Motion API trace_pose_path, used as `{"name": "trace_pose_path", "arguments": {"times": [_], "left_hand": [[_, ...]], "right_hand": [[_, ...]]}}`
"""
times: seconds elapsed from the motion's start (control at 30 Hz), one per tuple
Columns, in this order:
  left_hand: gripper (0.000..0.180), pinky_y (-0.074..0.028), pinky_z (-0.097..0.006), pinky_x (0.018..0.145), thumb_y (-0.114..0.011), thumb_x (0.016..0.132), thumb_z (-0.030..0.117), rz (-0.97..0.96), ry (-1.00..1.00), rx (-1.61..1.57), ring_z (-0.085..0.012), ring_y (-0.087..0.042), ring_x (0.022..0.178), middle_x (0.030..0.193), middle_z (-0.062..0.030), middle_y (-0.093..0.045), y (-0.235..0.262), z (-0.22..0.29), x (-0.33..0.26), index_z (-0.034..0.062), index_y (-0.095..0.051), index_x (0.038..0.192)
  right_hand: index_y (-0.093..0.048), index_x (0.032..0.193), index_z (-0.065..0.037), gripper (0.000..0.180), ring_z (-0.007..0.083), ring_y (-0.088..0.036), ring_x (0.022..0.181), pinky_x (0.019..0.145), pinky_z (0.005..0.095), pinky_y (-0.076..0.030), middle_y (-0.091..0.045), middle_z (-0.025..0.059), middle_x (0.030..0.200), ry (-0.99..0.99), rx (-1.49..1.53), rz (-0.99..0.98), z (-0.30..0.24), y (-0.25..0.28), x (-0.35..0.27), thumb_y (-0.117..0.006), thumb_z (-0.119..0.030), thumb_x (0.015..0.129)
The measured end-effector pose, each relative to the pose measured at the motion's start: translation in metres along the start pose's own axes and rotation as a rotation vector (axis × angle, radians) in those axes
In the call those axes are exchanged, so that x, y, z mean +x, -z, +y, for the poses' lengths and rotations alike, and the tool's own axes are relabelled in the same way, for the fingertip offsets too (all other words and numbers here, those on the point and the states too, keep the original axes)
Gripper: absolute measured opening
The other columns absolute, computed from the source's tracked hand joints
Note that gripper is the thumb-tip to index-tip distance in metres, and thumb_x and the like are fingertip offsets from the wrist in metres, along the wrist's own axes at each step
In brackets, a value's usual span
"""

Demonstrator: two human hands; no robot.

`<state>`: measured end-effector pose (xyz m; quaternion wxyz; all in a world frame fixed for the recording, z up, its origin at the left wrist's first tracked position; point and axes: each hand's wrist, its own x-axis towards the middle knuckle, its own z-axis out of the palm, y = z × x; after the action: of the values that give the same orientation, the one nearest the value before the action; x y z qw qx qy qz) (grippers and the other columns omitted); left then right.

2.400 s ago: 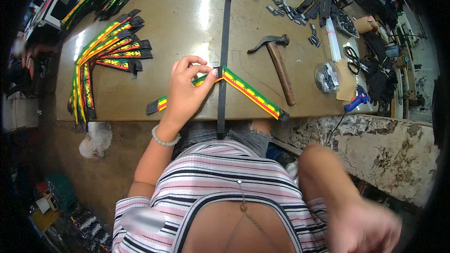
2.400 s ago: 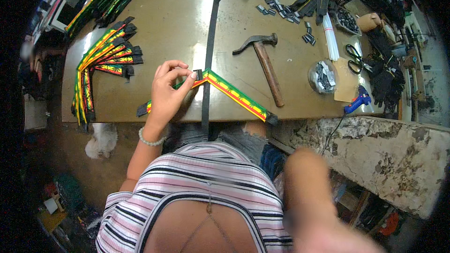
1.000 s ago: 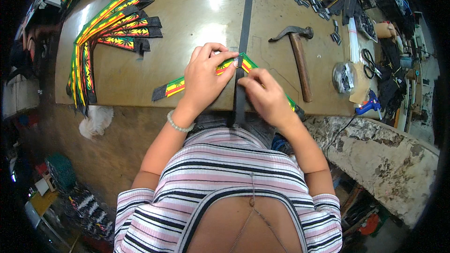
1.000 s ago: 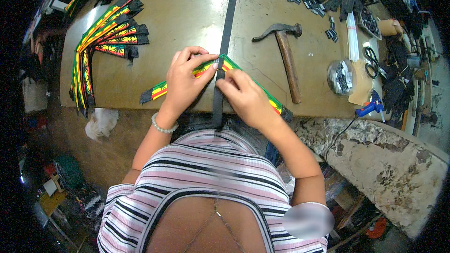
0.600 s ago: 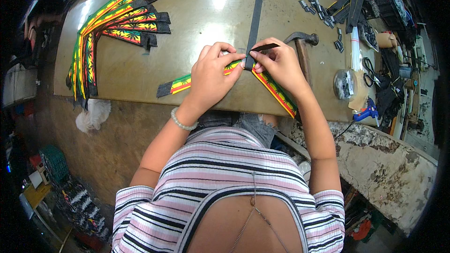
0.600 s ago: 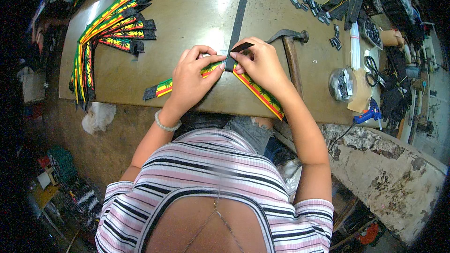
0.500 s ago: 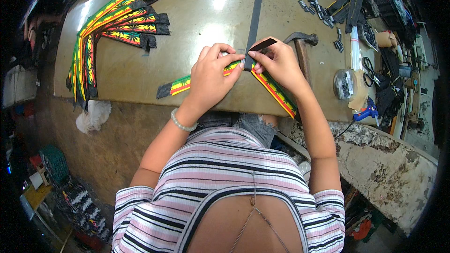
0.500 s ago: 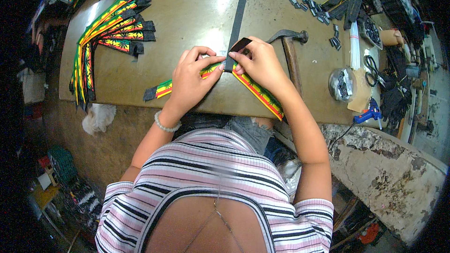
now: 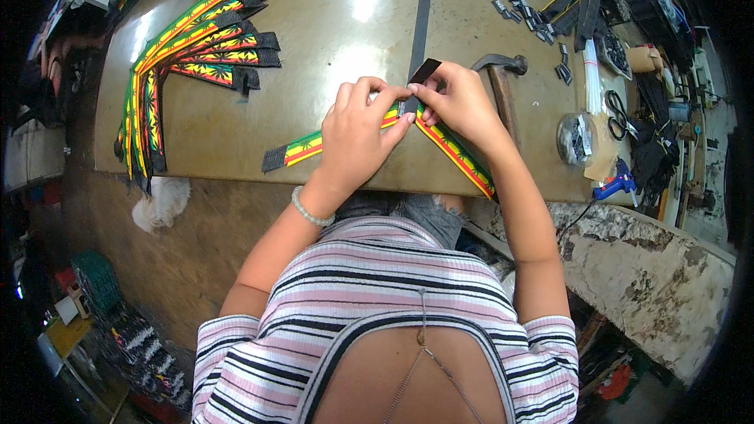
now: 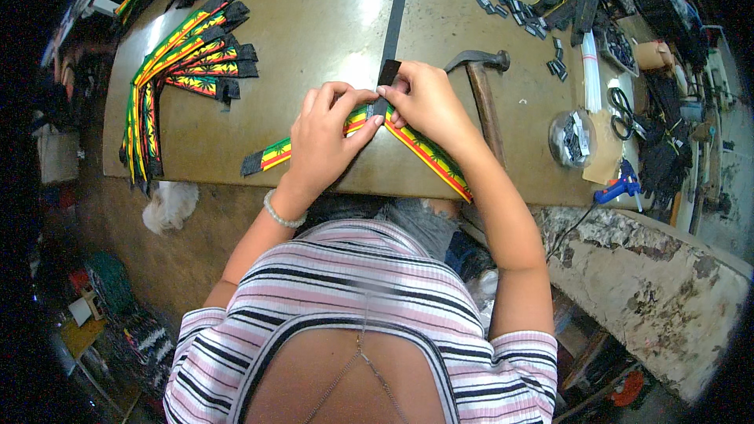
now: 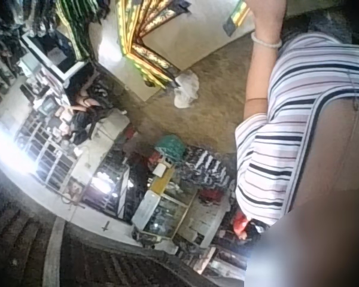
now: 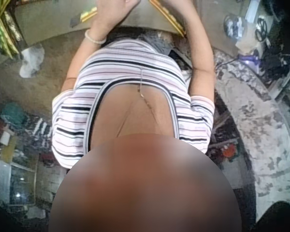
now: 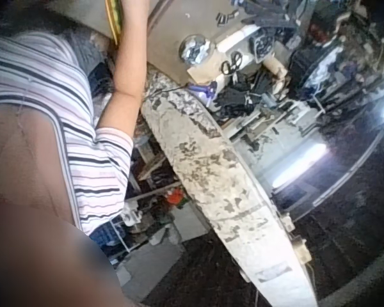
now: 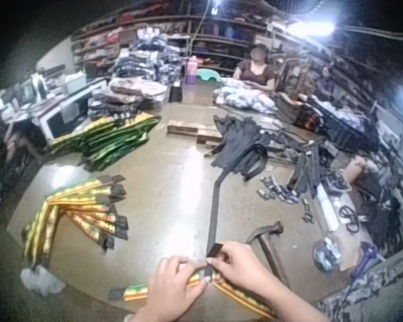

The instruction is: The person assembles straps by applying hot glue to black webbing, attaching colorful patterned fabric, and securing metal buckles with a hammer. The person repeats this process for multiple straps on a workbench.

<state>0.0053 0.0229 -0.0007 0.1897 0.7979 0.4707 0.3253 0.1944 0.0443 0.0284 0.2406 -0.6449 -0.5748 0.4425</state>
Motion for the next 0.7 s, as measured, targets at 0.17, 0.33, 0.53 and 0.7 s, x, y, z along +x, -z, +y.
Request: {"name": "trace_pose_path", "arguments": {"times": [0.17,0.33,0.53,0.7], "left_hand": [[0.032,-0.05,-0.037,0.075,-0.073,0.085,0.029,-0.024,-0.105,0.107,-0.0234,-0.056,0.094,0.106,-0.0032,-0.058,0.002,0.001,-0.001,0.0192,-0.072,0.116],[0.03,-0.05,-0.036,0.08,-0.07,0.089,0.027,-0.052,-0.07,0.024,-0.0242,-0.056,0.095,0.111,-0.0038,-0.06,0.004,-0.003,-0.002,0.0201,-0.073,0.119],[0.027,-0.049,-0.034,0.078,-0.073,0.084,0.016,0.0,-0.022,-0.142,-0.0219,-0.056,0.088,0.105,-0.0025,-0.064,0.001,-0.012,-0.002,0.0169,-0.076,0.111],[0.024,-0.048,-0.033,0.075,-0.075,0.082,0.013,0.021,0.006,-0.142,-0.02,-0.055,0.084,0.104,-0.0013,-0.064,-0.001,-0.011,-0.004,0.0164,-0.079,0.105]], "right_hand": [[-0.062,0.092,0.003,0.02,0.0388,-0.067,0.068,0.062,0.0436,-0.054,-0.063,0.0207,0.079,0.108,-0.4,0.258,-0.007,-0.008,-0.014,-0.068,-0.017,0.093],[-0.062,0.112,0.003,0.025,0.0379,-0.06,0.094,0.082,0.0445,-0.052,-0.06,0.0172,0.111,0.525,-0.4,0.354,0.013,-0.043,-0.066,-0.063,0.0,0.087],[-0.059,0.129,0.003,0.051,0.0341,-0.055,0.103,0.091,0.0417,-0.05,-0.057,0.0162,0.122,0.567,-0.507,0.358,0.035,-0.057,-0.077,-0.061,0.007,0.078],[-0.058,0.129,0.003,0.052,0.0339,-0.055,0.102,0.091,0.0416,-0.05,-0.056,0.0165,0.124,0.572,-0.537,0.355,0.03,-0.057,-0.075,-0.06,0.008,0.077]]}}
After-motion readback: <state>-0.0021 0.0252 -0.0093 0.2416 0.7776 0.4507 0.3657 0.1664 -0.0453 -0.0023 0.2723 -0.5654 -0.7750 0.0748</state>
